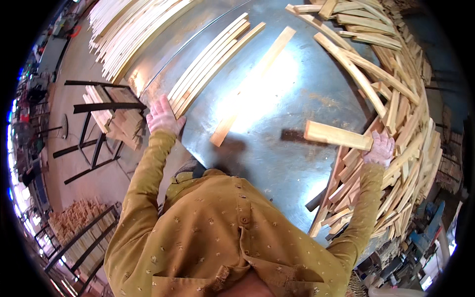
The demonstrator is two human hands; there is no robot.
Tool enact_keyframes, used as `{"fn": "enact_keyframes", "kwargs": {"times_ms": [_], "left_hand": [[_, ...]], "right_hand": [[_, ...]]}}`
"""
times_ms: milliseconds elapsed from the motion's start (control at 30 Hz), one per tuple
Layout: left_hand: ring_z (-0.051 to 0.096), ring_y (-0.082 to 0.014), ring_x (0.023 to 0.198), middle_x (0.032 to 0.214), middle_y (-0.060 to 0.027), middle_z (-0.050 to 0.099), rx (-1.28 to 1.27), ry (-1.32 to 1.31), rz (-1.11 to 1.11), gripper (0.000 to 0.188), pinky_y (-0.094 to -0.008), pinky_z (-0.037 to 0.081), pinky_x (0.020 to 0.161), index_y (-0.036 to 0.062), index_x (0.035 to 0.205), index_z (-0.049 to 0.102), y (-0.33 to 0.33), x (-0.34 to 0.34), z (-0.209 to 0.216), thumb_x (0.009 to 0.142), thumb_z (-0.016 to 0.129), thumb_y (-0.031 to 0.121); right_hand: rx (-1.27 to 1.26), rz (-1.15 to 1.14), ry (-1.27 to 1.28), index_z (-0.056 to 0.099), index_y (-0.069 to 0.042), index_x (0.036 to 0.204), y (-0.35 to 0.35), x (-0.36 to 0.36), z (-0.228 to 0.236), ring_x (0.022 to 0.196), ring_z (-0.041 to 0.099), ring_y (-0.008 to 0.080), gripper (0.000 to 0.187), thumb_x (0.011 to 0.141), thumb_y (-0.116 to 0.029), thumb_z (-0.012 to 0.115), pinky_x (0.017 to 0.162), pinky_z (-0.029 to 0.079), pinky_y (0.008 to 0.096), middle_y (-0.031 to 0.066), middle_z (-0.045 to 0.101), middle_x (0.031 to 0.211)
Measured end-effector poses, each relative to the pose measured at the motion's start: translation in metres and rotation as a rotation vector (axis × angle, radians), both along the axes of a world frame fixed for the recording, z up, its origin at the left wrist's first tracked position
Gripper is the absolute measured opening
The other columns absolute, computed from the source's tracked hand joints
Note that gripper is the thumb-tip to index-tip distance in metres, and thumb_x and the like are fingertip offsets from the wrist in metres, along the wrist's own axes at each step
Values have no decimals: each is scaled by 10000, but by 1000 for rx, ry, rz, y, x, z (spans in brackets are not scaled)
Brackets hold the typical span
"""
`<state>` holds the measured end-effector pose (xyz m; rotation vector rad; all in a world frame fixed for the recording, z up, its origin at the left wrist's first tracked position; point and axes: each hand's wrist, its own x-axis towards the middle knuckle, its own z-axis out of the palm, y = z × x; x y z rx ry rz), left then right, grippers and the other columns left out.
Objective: The person sorts and stacks thin wooden strips on a metal table. They pick up strips from a pile, align them, and place them into a neat stack, repeating this process continuously.
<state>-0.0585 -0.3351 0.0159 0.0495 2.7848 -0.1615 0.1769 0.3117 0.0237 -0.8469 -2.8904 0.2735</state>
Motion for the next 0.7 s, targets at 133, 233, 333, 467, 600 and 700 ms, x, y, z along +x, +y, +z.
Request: {"fn": "enact_keyframes", "kwargs": {"times_ms": [133,233,333,467,600,700], "left_hand": [[402,-351,1368,1513,-201,348,249,-148,-372,1039,-449,318,1139,65,1533,152,66,47,6,793,701,545],[460,-347,1313,1508,-209,343,114,-314,-430,952,-446,382,1101,82,1534,153,112,67,0,842,680,468],[540,-345,1223,1460,-220,385,213,-459,-192,866,-455,481,988,89,1528,156,119,50,-10,876,649,377],[646,-317,970,1137,-161,594,1409,-820,153,578,-447,553,855,39,1348,432,79,38,-70,844,650,221],[670,-317,835,981,-175,651,1826,-1349,802,592,-429,593,704,-6,1238,525,100,76,-26,838,734,376],[675,-296,850,1011,-173,648,1780,-1186,509,606,-398,587,716,5,1244,526,98,95,-52,829,750,384]], "right_hand": [[-1461,-303,454,590,-82,978,26,26,17,737,632,255,452,968,-517,467,676,536,430,88,615,820],[-2438,132,-255,554,-61,858,19,3,122,566,613,217,580,984,-606,400,464,515,332,86,595,668],[-2511,300,-357,528,18,1132,-6,-35,145,597,608,237,664,986,-613,385,542,535,382,146,630,815],[-2385,181,316,479,-11,1301,-93,-98,70,798,601,304,665,984,-586,376,732,502,401,202,621,990],[-902,-346,-20,449,-62,1398,-271,-152,-24,1044,584,380,648,984,-551,347,951,444,400,255,595,1176],[-808,-231,-275,413,-100,1466,-387,-151,-15,1243,534,388,724,963,-611,314,1091,376,423,248,539,1350]]}}
